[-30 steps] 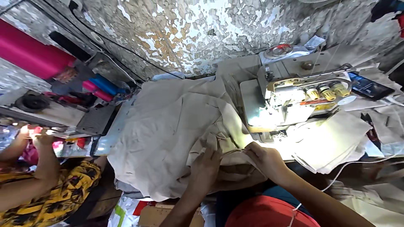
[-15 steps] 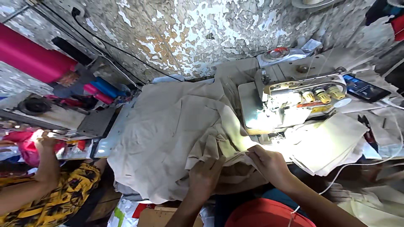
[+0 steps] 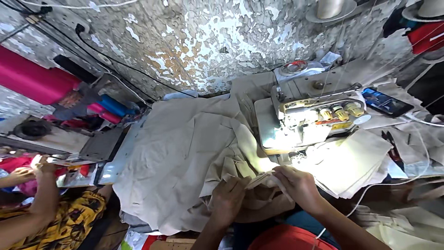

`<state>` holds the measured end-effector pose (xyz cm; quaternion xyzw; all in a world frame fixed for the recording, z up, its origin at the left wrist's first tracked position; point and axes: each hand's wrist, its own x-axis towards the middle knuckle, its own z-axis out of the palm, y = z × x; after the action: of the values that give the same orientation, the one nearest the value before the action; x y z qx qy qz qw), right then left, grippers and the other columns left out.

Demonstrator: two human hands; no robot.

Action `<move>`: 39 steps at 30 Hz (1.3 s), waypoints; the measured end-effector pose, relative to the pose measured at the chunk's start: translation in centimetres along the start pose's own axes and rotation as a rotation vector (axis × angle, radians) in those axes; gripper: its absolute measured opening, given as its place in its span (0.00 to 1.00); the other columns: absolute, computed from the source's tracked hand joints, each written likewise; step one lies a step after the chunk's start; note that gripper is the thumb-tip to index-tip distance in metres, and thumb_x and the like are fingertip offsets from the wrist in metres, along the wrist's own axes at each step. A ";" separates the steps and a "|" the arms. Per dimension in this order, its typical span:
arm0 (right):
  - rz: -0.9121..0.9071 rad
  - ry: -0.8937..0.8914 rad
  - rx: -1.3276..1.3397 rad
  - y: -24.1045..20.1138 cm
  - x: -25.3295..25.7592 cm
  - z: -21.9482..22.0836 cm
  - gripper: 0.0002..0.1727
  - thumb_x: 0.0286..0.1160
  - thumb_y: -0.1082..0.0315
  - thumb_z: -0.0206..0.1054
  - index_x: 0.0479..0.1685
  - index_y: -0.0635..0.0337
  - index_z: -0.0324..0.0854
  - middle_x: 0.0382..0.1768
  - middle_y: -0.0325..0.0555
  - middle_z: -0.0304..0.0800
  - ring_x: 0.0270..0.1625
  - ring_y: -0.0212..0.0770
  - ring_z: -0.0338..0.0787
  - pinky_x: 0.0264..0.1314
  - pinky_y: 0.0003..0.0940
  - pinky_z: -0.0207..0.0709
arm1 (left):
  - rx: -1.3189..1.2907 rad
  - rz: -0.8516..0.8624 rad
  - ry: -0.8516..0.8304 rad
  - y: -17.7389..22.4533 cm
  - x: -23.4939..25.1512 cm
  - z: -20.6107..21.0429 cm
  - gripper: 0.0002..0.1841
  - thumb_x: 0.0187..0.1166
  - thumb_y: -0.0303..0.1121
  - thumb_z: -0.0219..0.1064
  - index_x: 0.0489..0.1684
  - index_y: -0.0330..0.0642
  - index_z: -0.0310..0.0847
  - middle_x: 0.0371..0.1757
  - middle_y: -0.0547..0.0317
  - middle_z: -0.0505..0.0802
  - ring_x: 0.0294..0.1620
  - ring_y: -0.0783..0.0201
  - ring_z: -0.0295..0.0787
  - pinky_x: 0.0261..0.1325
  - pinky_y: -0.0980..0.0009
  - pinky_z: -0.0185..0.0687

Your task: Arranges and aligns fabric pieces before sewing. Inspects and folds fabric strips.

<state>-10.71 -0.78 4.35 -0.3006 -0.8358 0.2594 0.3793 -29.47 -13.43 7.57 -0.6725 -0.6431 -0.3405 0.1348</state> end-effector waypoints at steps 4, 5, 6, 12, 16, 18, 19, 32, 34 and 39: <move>0.021 -0.006 -0.001 0.5 0.0 -0.3 0.13 0.77 0.63 0.65 0.37 0.62 0.92 0.27 0.48 0.94 0.26 0.43 0.93 0.24 0.39 0.81 | -0.004 -0.001 -0.024 0.1 0.4 0.4 0.10 0.77 0.30 0.65 0.43 0.43 0.96 0.32 0.52 0.93 0.31 0.61 0.90 0.37 0.71 0.83; 0.014 0.003 -0.014 0.6 -0.1 -0.3 0.13 0.77 0.62 0.65 0.36 0.61 0.92 0.26 0.48 0.93 0.25 0.43 0.93 0.23 0.39 0.81 | -0.023 -0.025 -0.035 0.3 0.5 0.5 0.10 0.78 0.30 0.65 0.43 0.43 0.95 0.32 0.52 0.93 0.31 0.61 0.90 0.36 0.71 0.83; -0.001 0.021 -0.031 0.9 0.0 -0.2 0.13 0.76 0.61 0.66 0.35 0.60 0.92 0.26 0.48 0.92 0.25 0.43 0.92 0.22 0.39 0.80 | -0.058 -0.068 -0.052 0.4 0.7 0.5 0.10 0.78 0.30 0.65 0.44 0.42 0.95 0.33 0.51 0.93 0.31 0.61 0.89 0.37 0.71 0.83; 0.036 0.094 0.162 3.0 1.5 -0.7 0.11 0.73 0.61 0.71 0.33 0.58 0.95 0.44 0.51 0.95 0.49 0.47 0.93 0.52 0.41 0.85 | -0.219 -0.249 -0.259 -0.2 6.3 0.9 0.11 0.82 0.30 0.65 0.49 0.37 0.93 0.41 0.47 0.94 0.41 0.57 0.92 0.51 0.60 0.87; 0.360 0.132 0.545 4.6 2.4 -0.7 0.09 0.77 0.67 0.70 0.33 0.63 0.89 0.28 0.32 0.90 0.29 0.15 0.85 0.36 0.13 0.80 | -0.193 -0.078 -0.376 -1.7 12.8 4.6 0.09 0.81 0.28 0.68 0.49 0.36 0.93 0.41 0.45 0.92 0.40 0.50 0.91 0.44 0.52 0.87; 0.478 0.216 0.601 5.4 2.2 -0.5 0.06 0.75 0.72 0.70 0.33 0.64 0.89 0.27 0.31 0.90 0.31 0.15 0.85 0.39 0.13 0.80 | -0.185 0.008 -0.487 -1.9 15.2 7.0 0.08 0.80 0.29 0.69 0.44 0.34 0.93 0.42 0.42 0.92 0.43 0.47 0.93 0.48 0.49 0.87; 0.540 0.241 0.594 5.7 1.8 -0.4 0.05 0.74 0.74 0.70 0.33 0.64 0.89 0.28 0.32 0.91 0.32 0.15 0.86 0.41 0.13 0.81 | -0.189 -0.007 -0.585 -1.6 16.1 7.9 0.07 0.80 0.28 0.69 0.43 0.33 0.92 0.42 0.42 0.92 0.45 0.46 0.92 0.50 0.48 0.86; 0.709 0.138 0.267 5.0 3.8 -1.1 0.15 0.76 0.77 0.65 0.59 0.74 0.83 0.28 0.45 0.85 0.29 0.28 0.79 0.37 0.26 0.76 | -0.131 -0.402 -0.701 0.2 17.6 11.5 0.10 0.76 0.25 0.71 0.52 0.30 0.84 0.47 0.34 0.91 0.52 0.37 0.90 0.52 0.39 0.82; 0.707 0.150 0.246 4.9 4.7 -0.7 0.13 0.75 0.77 0.66 0.54 0.76 0.84 0.31 0.50 0.86 0.33 0.32 0.82 0.42 0.30 0.79 | -0.109 -0.390 -0.643 -0.1 17.4 12.1 0.13 0.75 0.25 0.72 0.56 0.31 0.84 0.52 0.34 0.91 0.53 0.36 0.90 0.54 0.38 0.82; 0.597 0.205 0.286 5.7 4.0 0.3 0.12 0.76 0.76 0.65 0.53 0.74 0.87 0.42 0.56 0.94 0.42 0.36 0.91 0.52 0.31 0.84 | -0.068 -0.215 -0.454 -1.5 15.9 14.2 0.12 0.79 0.29 0.70 0.54 0.31 0.85 0.52 0.37 0.91 0.53 0.41 0.91 0.57 0.44 0.84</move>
<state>-11.32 5.84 2.27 -0.4999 -0.6237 0.4421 0.4070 -27.79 7.88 6.81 -0.6635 -0.7131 -0.2145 -0.0725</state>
